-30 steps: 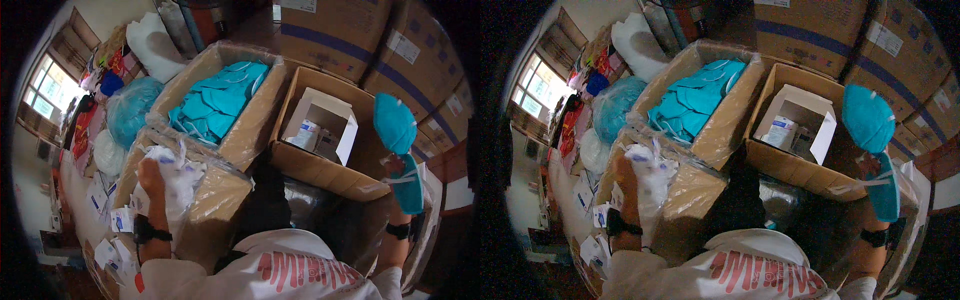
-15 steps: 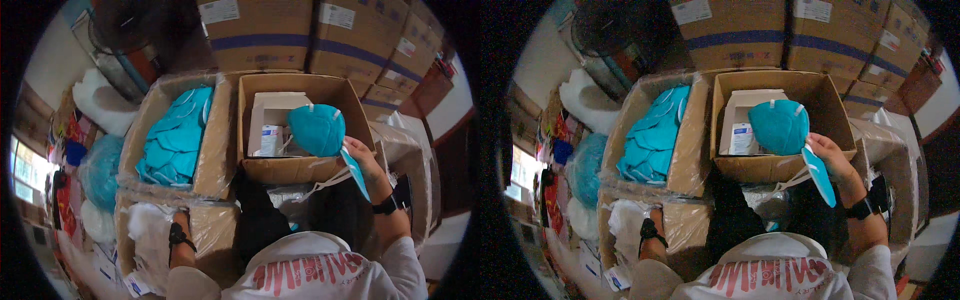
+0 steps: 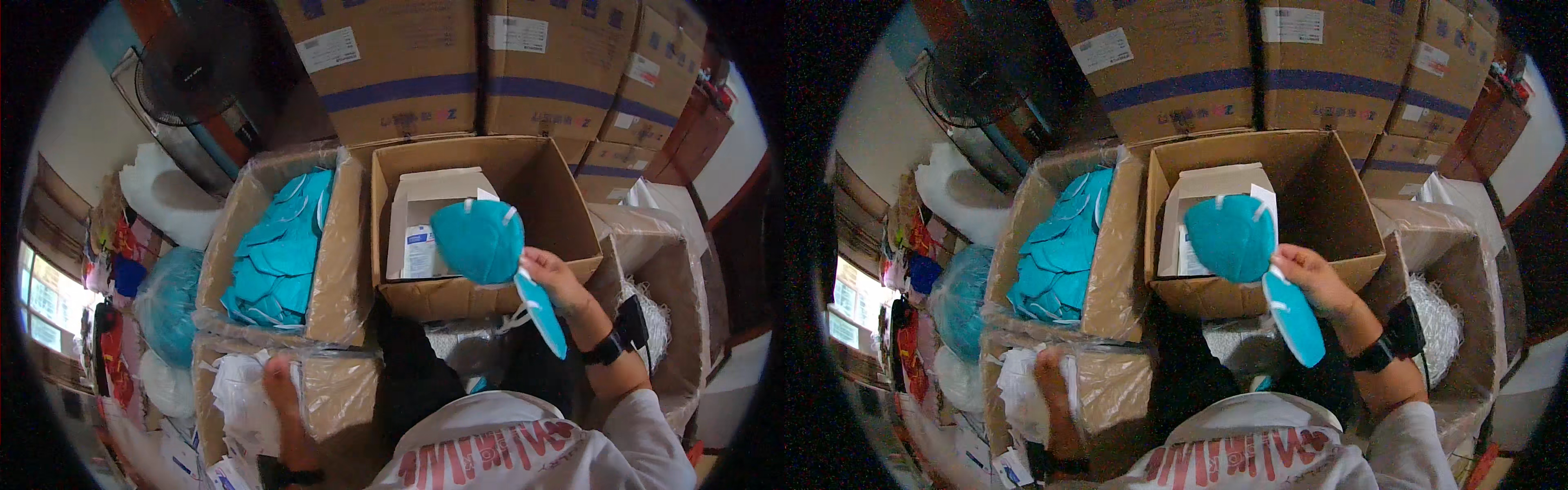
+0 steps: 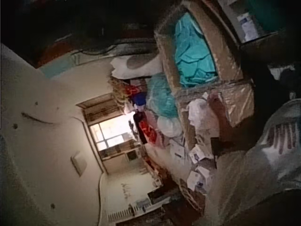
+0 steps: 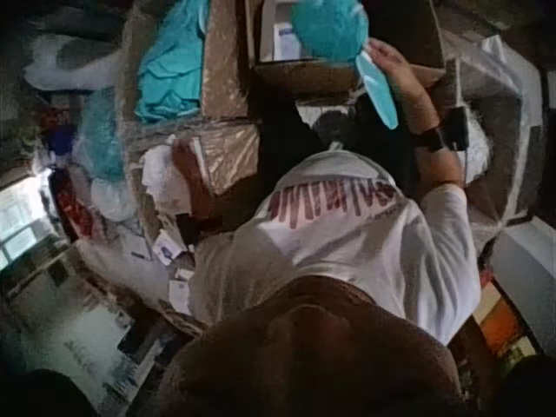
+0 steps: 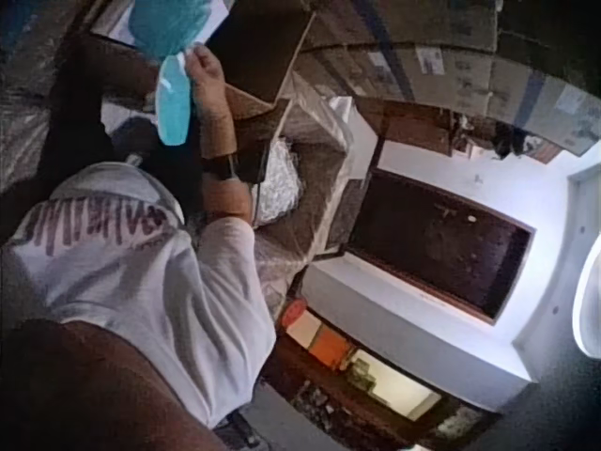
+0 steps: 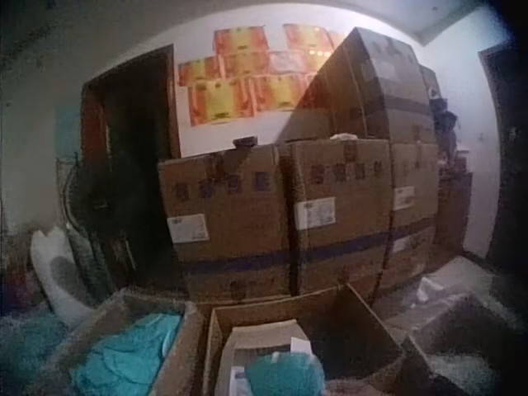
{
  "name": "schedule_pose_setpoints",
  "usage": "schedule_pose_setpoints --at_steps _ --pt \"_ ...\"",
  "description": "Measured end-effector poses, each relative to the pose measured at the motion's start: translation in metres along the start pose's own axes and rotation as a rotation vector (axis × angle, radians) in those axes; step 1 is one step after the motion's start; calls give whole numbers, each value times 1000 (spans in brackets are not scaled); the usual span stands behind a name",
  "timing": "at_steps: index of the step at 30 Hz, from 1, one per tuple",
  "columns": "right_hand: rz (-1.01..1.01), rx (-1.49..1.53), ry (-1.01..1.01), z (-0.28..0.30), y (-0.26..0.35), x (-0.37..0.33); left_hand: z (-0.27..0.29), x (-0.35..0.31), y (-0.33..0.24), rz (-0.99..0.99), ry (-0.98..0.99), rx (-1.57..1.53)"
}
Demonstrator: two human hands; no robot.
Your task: Manually unpacking masks from a bulk container and placing them into individual product packaging boxes.
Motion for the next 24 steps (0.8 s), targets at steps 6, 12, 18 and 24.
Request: schedule_pose_setpoints --at_steps 6,12,18,24 --pt "-53 52 289 -36 -32 -11 -153 17 -239 72 693 -1650" --pt "161 479 -489 80 -82 -68 -162 49 -262 140 380 -1598" --pt "84 629 -837 90 -104 -88 -175 28 -245 236 353 -1599" --pt "152 482 -542 29 -57 -56 -185 6 -250 266 498 -1437"
Point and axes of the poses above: each hand's wrist, its own x-axis towards the middle knuckle, its own z-axis out of the back of the hand, y = z × x, the point moved 5 cm from there along x, towards the middle knuckle, and after that the axes turned 12 degrees about y, right-handed, at the moved point
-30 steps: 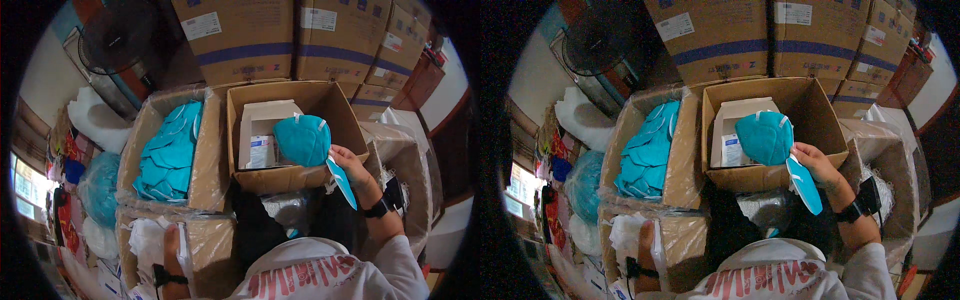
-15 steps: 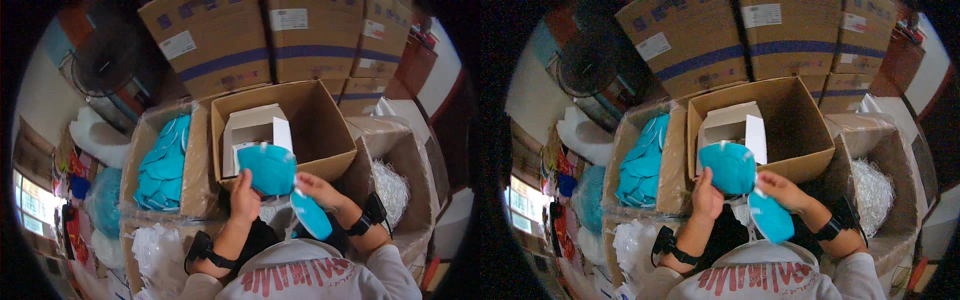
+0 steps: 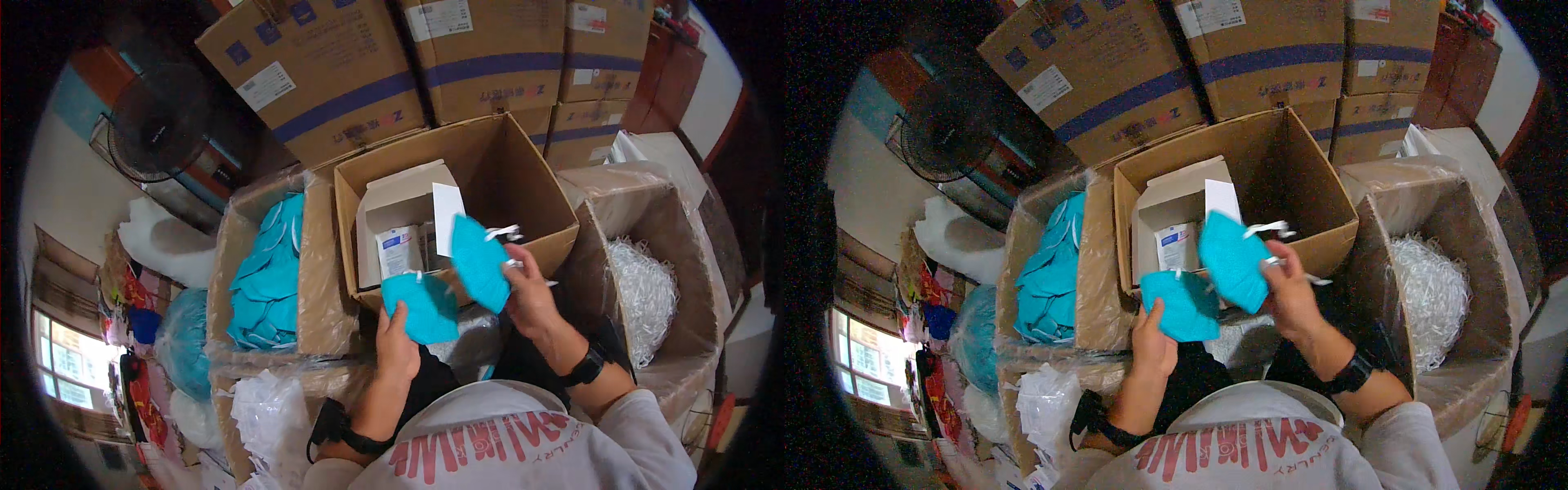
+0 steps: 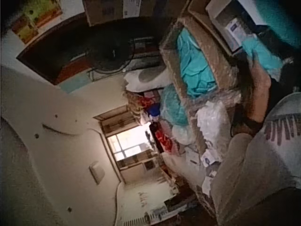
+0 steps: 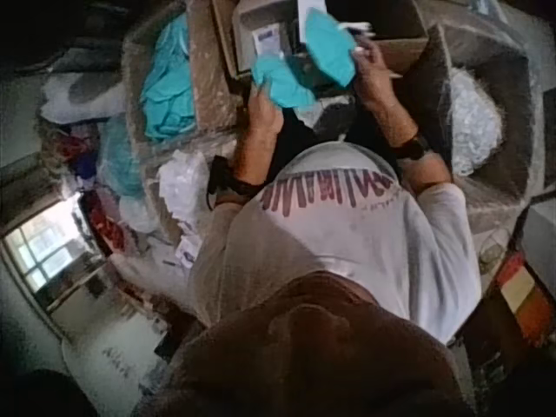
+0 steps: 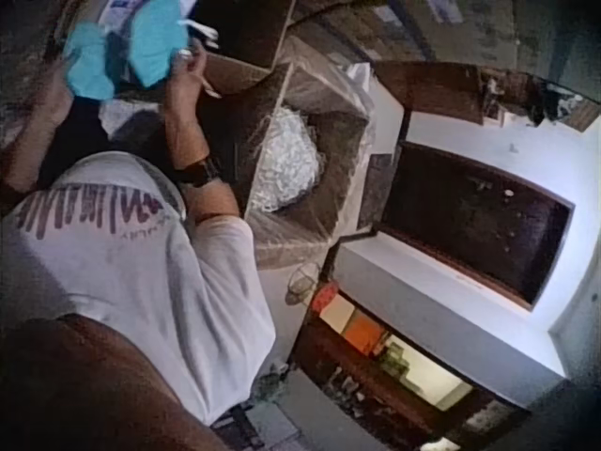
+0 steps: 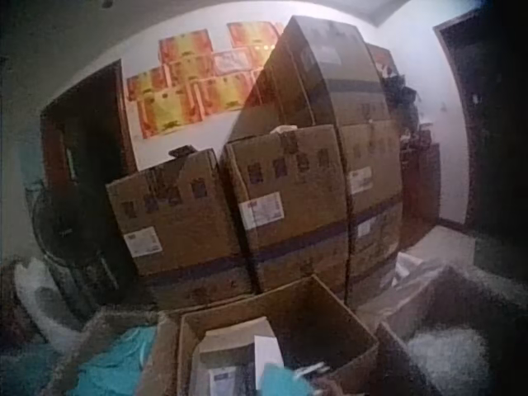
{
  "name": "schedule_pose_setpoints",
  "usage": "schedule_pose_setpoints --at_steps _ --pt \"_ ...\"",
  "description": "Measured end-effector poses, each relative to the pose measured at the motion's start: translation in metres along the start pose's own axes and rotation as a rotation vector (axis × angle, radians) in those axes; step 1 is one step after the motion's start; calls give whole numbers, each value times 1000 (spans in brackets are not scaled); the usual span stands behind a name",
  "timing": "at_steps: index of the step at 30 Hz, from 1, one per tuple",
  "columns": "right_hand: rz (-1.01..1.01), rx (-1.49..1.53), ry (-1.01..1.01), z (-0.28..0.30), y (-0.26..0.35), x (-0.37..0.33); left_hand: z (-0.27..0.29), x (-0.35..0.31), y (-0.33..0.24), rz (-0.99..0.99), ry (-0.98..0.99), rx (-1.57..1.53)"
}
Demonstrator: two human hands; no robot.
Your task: Manually unpacking masks from a bulk container and placing them into individual product packaging boxes.
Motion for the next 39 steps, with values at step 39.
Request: schedule_pose_setpoints --at_steps 39 --pt "490 -1335 602 -80 -13 -9 -24 -2 -62 -127 374 1180"
Point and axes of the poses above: each hand's wrist, its own x-axis towards the middle knuckle, its own z-axis out of the back of the hand, y = z × x, the point moved 5 cm from there along x, towards the middle knuckle, and after that the axes turned 12 degrees about y, right-handed, at the moved point
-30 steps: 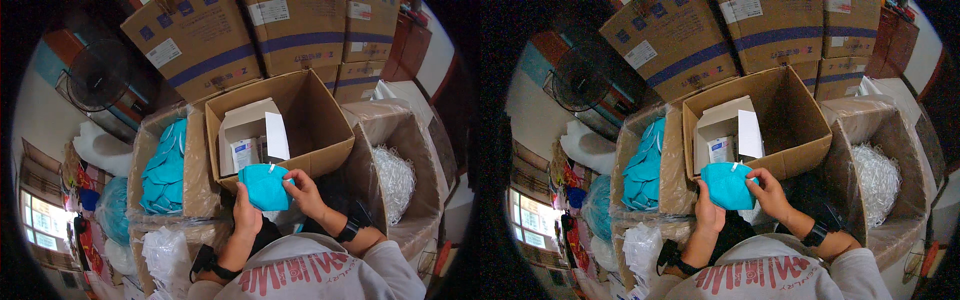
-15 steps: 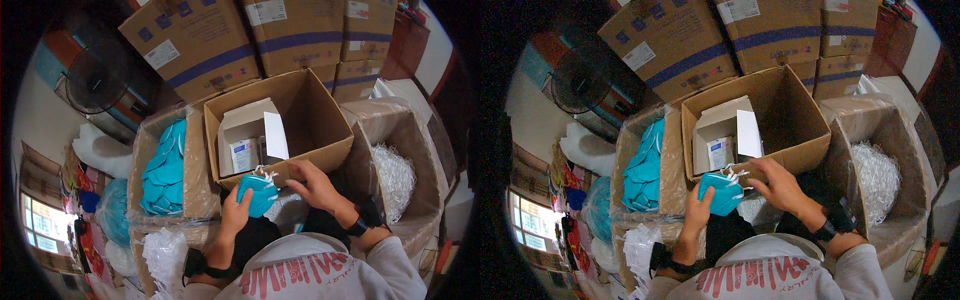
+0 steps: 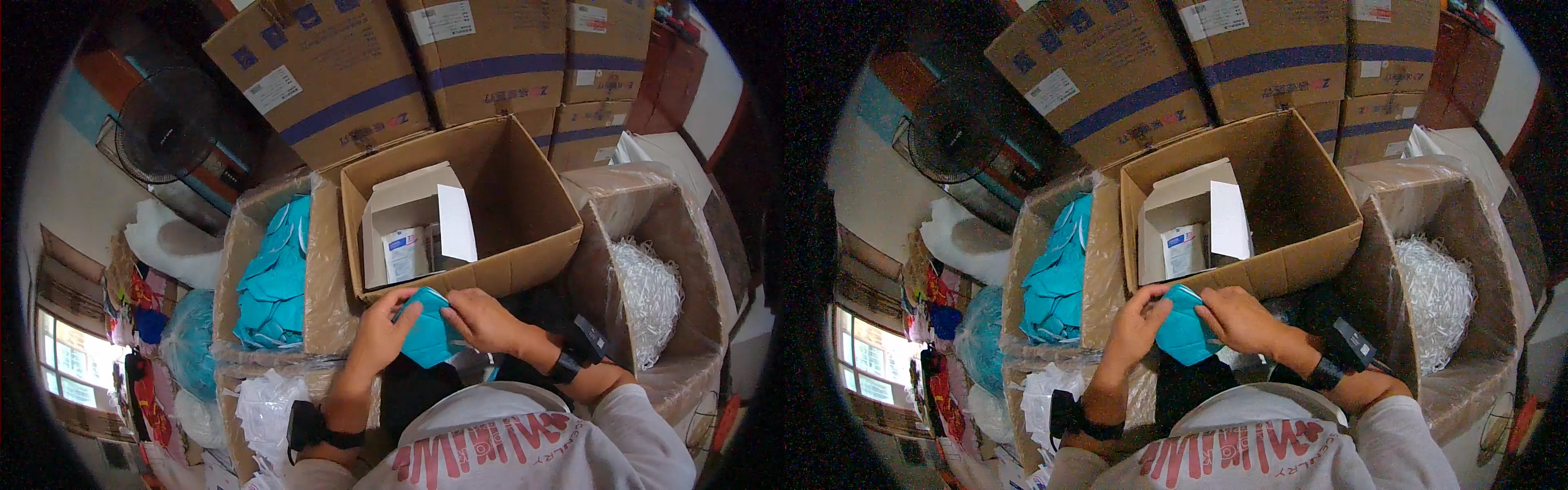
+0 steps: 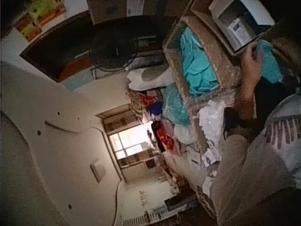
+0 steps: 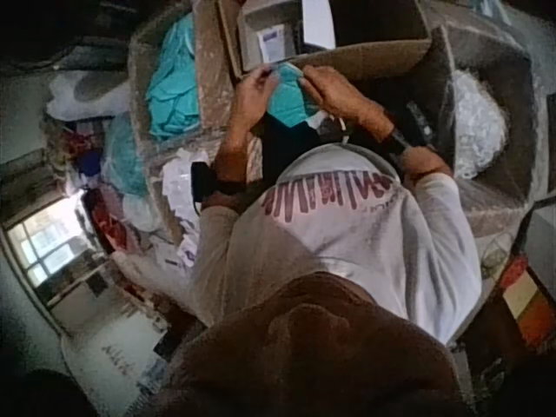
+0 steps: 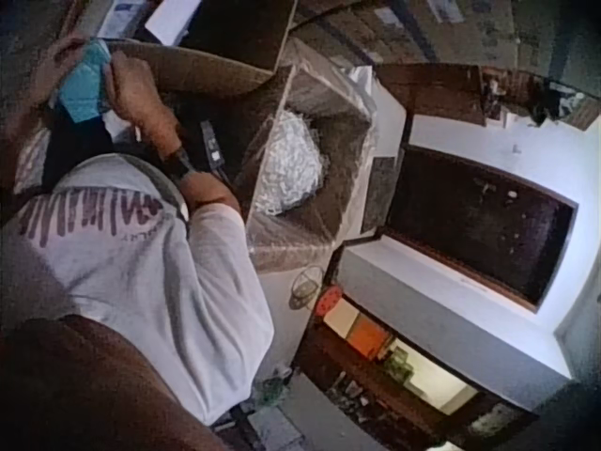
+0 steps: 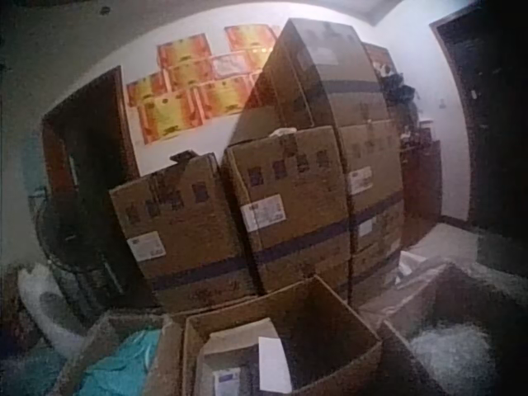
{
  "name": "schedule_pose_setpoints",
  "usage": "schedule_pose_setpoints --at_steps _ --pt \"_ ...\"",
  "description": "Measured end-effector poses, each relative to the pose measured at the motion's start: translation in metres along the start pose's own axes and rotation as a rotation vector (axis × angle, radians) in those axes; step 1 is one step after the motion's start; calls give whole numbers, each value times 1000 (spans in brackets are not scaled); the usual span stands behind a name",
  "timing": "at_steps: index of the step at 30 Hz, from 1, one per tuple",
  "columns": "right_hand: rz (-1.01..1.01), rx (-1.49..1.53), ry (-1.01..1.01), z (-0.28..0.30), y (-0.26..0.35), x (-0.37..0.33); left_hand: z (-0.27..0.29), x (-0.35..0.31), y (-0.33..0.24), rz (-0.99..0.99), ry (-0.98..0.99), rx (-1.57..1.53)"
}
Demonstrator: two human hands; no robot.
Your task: Manually unpacking masks from a bulk container and placing them into individual product packaging boxes.
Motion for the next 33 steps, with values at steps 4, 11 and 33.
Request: schedule_pose_setpoints --at_steps 4,11,33 --pt "-13 -86 -20 -6 8 5 -3 14 -37 -25 -116 406" --pt "-118 240 101 -9 8 5 -2 23 -14 -3 -327 419" --pt "-346 907 466 38 -47 -15 59 -2 5 26 70 214"
Point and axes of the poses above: each hand's wrist, its own x-axis towards the middle knuckle, its own z-axis out of the back of the hand, y = z × x, the point moved 5 cm from there along x, towards the middle knuckle, and after that the axes turned 12 degrees about y, right-handed, at the moved point
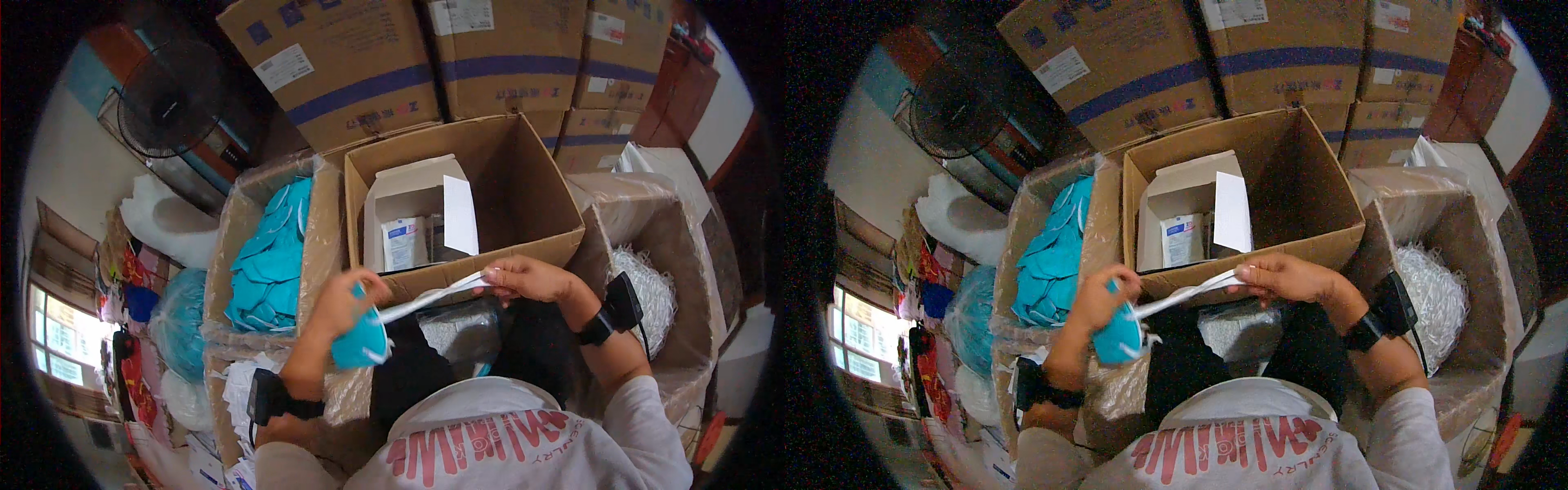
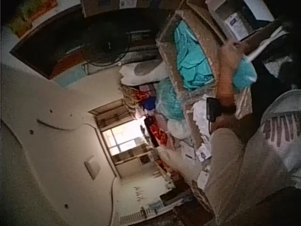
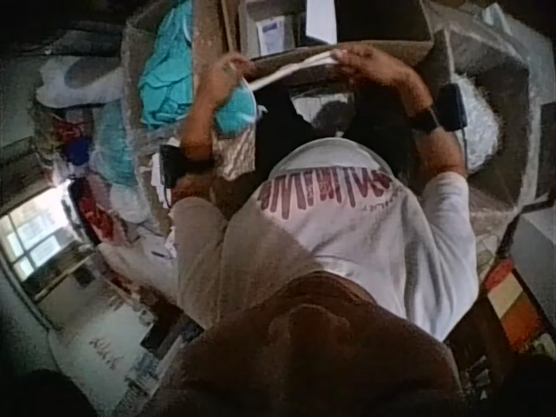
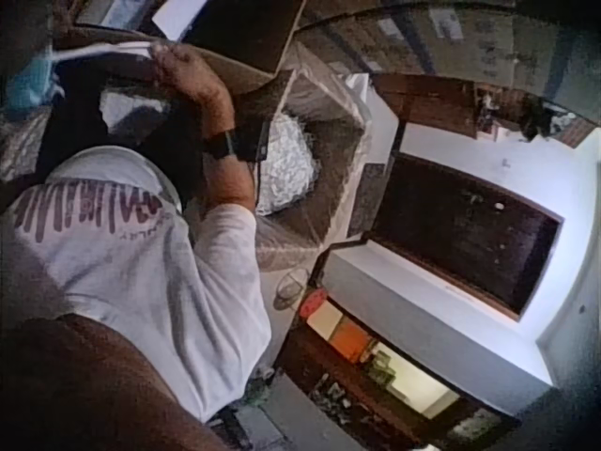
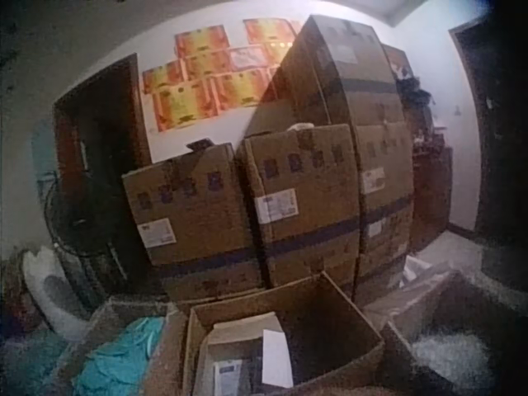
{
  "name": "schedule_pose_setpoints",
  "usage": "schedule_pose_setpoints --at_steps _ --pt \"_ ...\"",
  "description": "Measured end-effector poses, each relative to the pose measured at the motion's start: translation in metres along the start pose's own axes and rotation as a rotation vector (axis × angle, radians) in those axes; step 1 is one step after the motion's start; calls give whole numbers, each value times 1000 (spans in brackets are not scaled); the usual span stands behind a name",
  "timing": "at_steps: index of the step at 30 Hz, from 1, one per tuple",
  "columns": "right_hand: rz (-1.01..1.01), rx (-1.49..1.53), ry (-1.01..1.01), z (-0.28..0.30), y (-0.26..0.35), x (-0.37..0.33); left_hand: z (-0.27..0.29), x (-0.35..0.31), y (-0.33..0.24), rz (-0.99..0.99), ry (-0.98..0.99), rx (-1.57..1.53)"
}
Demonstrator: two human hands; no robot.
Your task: Manually unpacking masks from a bulk container and placing them into individual product packaging boxes.
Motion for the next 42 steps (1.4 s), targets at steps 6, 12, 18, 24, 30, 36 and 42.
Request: schedule_pose_setpoints --at_steps 6,12,18,24,30,36,42 --pt "11 -121 -47 -23 -22 35 -99 -23 -33 -59 752 81" --pt "74 -478 -119 -68 -33 48 -62 -5 -21 -276 25 -132" --pt "3 -531 216 -102 -11 32 -91 -31 1 18 631 39" --pt "-231 -613 564 -111 -4 12 -117 -57 -12 -304 668 -37" --pt "-216 -608 776 -109 15 -23 -104 -76 -36 -487 683 -151" --pt "-325 -482 783 -99 32 -44 -92 -81 -40 -542 691 -107" --pt "-404 -596 493 -43 22 -82 -63 -93 -15 -600 522 -70"
Point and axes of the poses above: each hand's wrist, its own x-axis towards the middle knuckle, its own z-axis out of the back of the hand, y = z × x, the point moved 5 cm from there along x, towards the middle knuckle, and after that the axes turned 12 degrees about y, right-handed, at the moved point
